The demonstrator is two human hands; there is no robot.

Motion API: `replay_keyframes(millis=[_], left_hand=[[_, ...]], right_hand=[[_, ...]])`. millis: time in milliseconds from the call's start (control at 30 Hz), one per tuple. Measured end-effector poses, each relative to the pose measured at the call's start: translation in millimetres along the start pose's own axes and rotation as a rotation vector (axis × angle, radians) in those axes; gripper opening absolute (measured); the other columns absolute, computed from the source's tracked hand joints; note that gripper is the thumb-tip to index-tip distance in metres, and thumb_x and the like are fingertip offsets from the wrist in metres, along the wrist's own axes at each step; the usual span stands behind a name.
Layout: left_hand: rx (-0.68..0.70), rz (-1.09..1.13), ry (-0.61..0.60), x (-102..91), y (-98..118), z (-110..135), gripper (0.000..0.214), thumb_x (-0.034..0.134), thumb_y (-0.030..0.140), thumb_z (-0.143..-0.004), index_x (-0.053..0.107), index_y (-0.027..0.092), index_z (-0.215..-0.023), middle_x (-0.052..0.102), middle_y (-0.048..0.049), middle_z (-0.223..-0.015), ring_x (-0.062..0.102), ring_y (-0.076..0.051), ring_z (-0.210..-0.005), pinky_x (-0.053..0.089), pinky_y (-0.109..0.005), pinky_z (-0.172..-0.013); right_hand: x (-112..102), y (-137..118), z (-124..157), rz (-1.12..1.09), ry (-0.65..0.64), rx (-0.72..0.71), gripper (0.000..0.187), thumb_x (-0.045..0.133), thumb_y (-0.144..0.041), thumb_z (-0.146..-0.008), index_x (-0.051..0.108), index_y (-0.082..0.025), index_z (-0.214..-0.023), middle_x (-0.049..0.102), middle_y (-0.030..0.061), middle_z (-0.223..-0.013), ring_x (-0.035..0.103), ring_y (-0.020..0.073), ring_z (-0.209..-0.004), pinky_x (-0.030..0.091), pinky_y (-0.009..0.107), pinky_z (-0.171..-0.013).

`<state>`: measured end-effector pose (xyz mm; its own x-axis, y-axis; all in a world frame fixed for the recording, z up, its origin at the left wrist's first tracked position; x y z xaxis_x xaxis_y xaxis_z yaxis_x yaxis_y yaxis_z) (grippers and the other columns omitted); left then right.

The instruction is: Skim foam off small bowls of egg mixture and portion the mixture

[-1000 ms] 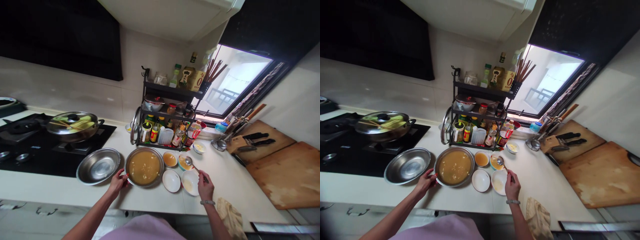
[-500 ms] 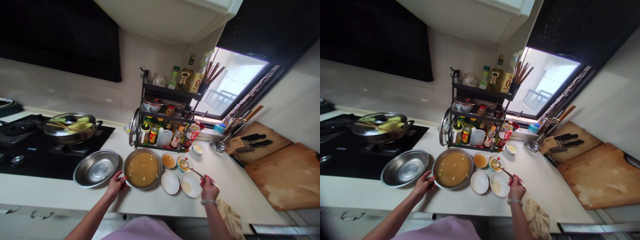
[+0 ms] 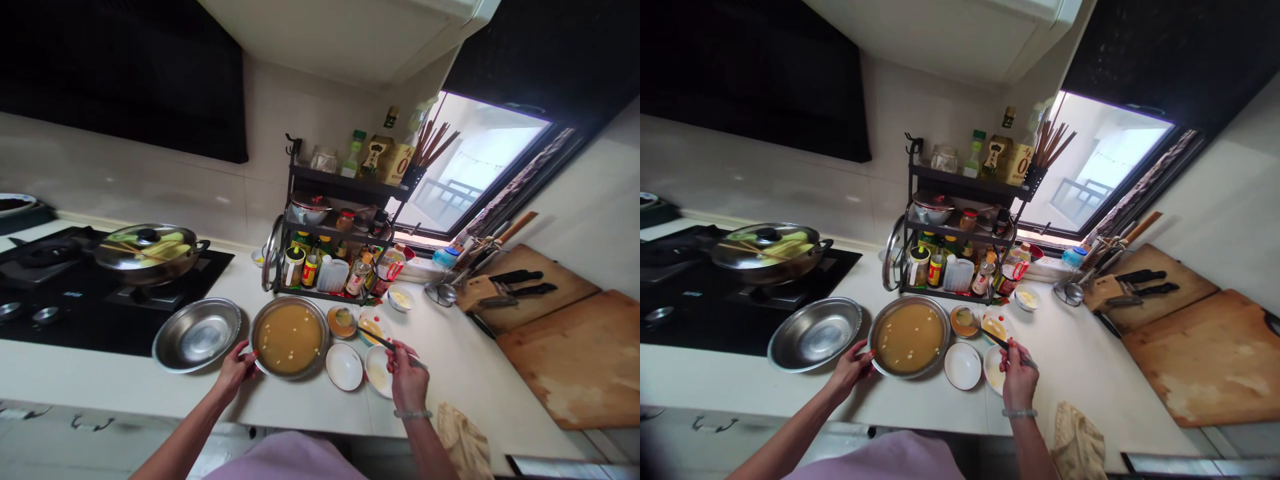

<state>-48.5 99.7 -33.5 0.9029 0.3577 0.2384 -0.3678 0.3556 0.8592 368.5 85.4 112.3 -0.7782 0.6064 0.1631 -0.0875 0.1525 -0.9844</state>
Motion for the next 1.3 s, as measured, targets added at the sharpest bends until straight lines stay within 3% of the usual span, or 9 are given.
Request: replay_keyframes(millis=[167,267,367,467,633,767,1000,1300], left_hand=[[0.003,0.009,-0.014,2.6,4,4,0.056,0.069,0.018,-0.073,0.043,0.014,-0.122,0.054,0.0063,-0.049,0.052,-0.011,-0.040,0.042,-0.020,-0.039],[-0.010,0.008,-0.007,2.8,6,6,0.058,0.070,0.019,-0.072,0.043,0.015,-0.124,0.053,0.0065,-0.050,0.052,-0.011,-0.040,0.041,-0.020,-0.039],[-0.020,-0.001,-0.015,3.2,7,7,0.061,0.071,0.022,-0.072,0.043,0.015,-0.125,0.054,0.0061,-0.050,0.053,-0.011,-0.040,0.042,-0.020,-0.040],[-0.020,-0.015,-0.018,3.0,7,7,0.063,0.072,0.024,-0.071,0.042,0.014,-0.126,0.054,0.0063,-0.048,0.053,-0.011,-0.040,0.041,-0.020,-0.040],[-0.020,-0.031,-0.016,2.7,7,6,0.064,0.071,0.024,-0.071,0.041,0.014,-0.127,0.054,0.0062,-0.048,0.053,-0.011,-0.039,0.043,-0.021,-0.040],[-0.025,-0.041,-0.003,1.1,6,4,0.060,0.069,0.019,-0.074,0.041,0.014,-0.126,0.054,0.0060,-0.049,0.052,-0.011,-0.040,0.043,-0.020,-0.040],[-0.013,-0.026,-0.002,-1.6,2,-1,0.057,0.070,0.019,-0.072,0.045,0.015,-0.123,0.055,0.0053,-0.052,0.054,-0.011,-0.041,0.044,-0.020,-0.040],[-0.011,-0.034,0.000,-2.7,-2,-3,0.054,0.064,0.015,-0.077,0.041,0.014,-0.126,0.055,0.0048,-0.052,0.053,-0.011,-0.042,0.044,-0.021,-0.041]], right_hand=[[38,5,35,0.130,-0.220,-0.063,0.037,0.065,-0.047,-0.075,0.066,-0.014,-0.091,0.062,0.0009,-0.057,0.050,0.0111,-0.043,0.042,0.022,-0.039],[57,-3,58,0.245,-0.422,-0.251,0.028,0.060,-0.041,-0.080,0.070,-0.019,-0.094,0.066,0.0034,-0.070,0.054,0.0123,-0.049,0.047,0.024,-0.044],[61,-17,67,0.322,-0.545,-0.459,0.022,0.058,-0.035,-0.080,0.073,-0.024,-0.093,0.069,0.0074,-0.087,0.063,0.0186,-0.070,0.054,0.030,-0.059],[42,-23,46,0.351,-0.425,-0.505,0.021,0.061,-0.036,-0.078,0.073,-0.024,-0.090,0.069,0.0081,-0.088,0.064,0.0224,-0.084,0.054,0.035,-0.071],[-16,-2,-12,0.387,-0.073,-0.346,0.037,0.062,-0.049,-0.074,0.069,-0.018,-0.093,0.066,0.0063,-0.079,0.062,0.0181,-0.069,0.051,0.028,-0.057],[-44,26,-33,0.372,0.039,-0.222,0.046,0.066,-0.055,-0.067,0.068,-0.015,-0.089,0.064,0.0023,-0.066,0.058,0.0149,-0.056,0.047,0.024,-0.048],[-67,58,-40,0.127,0.258,-0.032,0.048,0.070,-0.055,-0.059,0.062,-0.013,-0.081,0.059,-0.0019,-0.050,0.052,0.0119,-0.042,0.043,0.023,-0.039],[-72,41,-44,0.005,0.303,0.006,0.048,0.075,-0.050,-0.053,0.059,-0.013,-0.078,0.059,-0.0014,-0.048,0.050,0.0109,-0.039,0.040,0.021,-0.035]])
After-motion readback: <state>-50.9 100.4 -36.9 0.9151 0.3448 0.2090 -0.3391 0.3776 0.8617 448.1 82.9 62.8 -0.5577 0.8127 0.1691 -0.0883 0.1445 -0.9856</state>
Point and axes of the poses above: each hand's wrist, its own z-axis away from the middle knuckle, its own x-axis out of the palm, y = z × x, the point moved 7 cm from there along -z, towards the middle knuckle
